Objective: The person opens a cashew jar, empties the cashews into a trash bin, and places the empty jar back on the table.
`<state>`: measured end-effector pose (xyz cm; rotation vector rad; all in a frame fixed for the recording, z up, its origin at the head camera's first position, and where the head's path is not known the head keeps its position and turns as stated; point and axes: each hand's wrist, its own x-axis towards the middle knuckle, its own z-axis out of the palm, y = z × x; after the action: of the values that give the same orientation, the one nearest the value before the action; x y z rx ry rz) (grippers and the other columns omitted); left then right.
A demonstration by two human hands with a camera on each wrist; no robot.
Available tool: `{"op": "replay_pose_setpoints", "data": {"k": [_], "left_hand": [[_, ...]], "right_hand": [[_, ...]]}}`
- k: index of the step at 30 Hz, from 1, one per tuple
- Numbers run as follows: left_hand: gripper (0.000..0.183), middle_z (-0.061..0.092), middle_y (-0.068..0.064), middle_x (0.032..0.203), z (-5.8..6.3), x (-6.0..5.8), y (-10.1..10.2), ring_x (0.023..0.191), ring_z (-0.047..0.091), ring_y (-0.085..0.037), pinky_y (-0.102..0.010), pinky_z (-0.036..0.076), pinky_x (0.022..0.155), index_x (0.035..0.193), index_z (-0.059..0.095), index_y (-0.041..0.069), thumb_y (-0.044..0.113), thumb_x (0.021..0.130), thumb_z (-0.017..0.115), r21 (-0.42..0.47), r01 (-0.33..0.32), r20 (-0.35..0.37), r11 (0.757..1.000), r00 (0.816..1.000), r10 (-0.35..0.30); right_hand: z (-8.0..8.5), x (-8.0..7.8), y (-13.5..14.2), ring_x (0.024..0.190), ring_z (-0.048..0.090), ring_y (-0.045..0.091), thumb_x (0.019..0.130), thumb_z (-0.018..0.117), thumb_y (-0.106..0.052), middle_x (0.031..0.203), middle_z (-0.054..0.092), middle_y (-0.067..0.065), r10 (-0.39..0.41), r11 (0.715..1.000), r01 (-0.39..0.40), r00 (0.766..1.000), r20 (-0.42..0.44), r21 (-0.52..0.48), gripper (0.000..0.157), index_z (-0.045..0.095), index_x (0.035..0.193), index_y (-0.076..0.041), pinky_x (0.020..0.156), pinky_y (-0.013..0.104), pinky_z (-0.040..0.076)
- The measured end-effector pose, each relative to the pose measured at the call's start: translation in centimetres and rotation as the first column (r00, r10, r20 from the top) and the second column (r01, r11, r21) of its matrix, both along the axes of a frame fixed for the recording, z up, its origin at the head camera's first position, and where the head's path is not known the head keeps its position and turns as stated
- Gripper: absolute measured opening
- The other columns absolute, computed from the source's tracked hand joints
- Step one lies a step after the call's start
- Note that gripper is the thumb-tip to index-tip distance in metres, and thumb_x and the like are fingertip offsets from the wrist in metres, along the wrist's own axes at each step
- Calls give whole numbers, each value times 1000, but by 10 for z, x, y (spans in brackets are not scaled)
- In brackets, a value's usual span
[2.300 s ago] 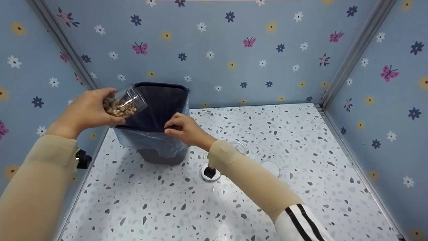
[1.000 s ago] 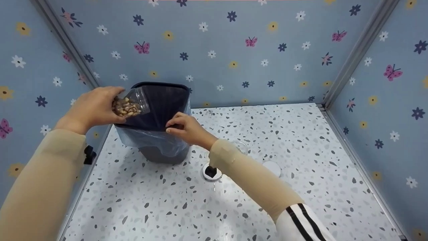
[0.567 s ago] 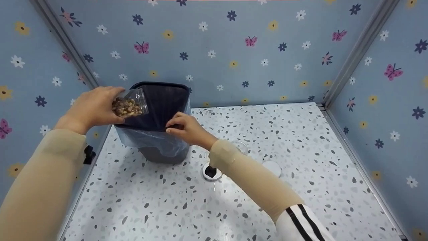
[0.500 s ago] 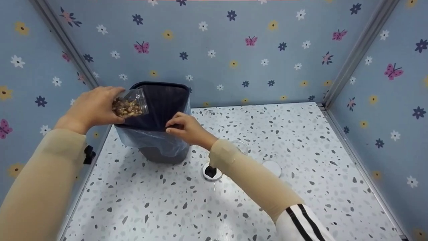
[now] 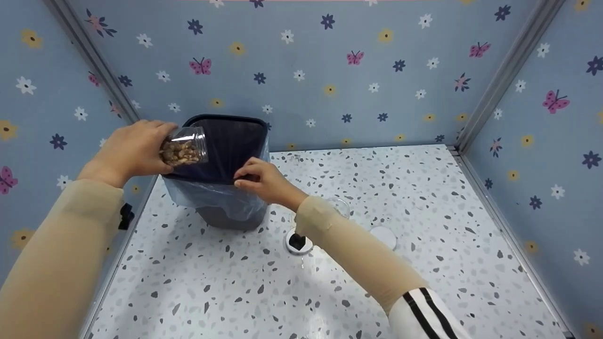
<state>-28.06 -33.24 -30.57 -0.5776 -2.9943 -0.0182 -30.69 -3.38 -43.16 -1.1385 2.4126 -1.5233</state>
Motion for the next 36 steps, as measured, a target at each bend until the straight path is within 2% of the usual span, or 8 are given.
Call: {"op": "replay_pose_setpoints", "data": {"k": [7,14,22,28,36], "left_hand": [[92,60,-33,148,1,1,1,128,58,-55,-74,51,103,153,52,-6,17,72,90,-24,17,-23,1000,1000,-18],[99,53,-35,155,2,3,0,137,52,-58,-76,46,110,158,48,-6,23,74,93,-30,-5,11,1000,1000,5],[94,54,-36,153,4,2,1,138,52,-58,-74,46,111,156,49,-7,18,75,90,-55,3,8,998,1000,-3],[96,56,-35,151,6,2,4,133,55,-56,-73,48,110,156,50,-7,16,72,91,-68,17,-14,998,1000,-18],[94,60,-33,147,5,1,3,128,58,-53,-72,50,108,153,53,-5,13,70,92,-60,37,-57,998,998,-40]], "right_hand": [[2,1,1,86,51,2,102,76,-12,111,67,18,2,1000,-2,1000,-5,2,21,81,116,2,80,18,47],[1,1,0,86,52,4,102,76,-13,110,67,18,3,1000,-3,1000,1,-5,23,80,117,4,81,19,48],[0,1,2,84,51,4,104,74,-13,113,66,18,11,1000,-11,1000,28,-1,22,80,119,2,79,18,45],[0,0,1,88,52,4,104,74,-13,112,66,19,11,1000,-11,1000,8,-8,24,79,119,5,82,19,47],[1,1,1,88,53,4,103,75,-13,113,66,18,7,1000,-7,1000,14,-1,22,80,119,3,82,19,48]]}}
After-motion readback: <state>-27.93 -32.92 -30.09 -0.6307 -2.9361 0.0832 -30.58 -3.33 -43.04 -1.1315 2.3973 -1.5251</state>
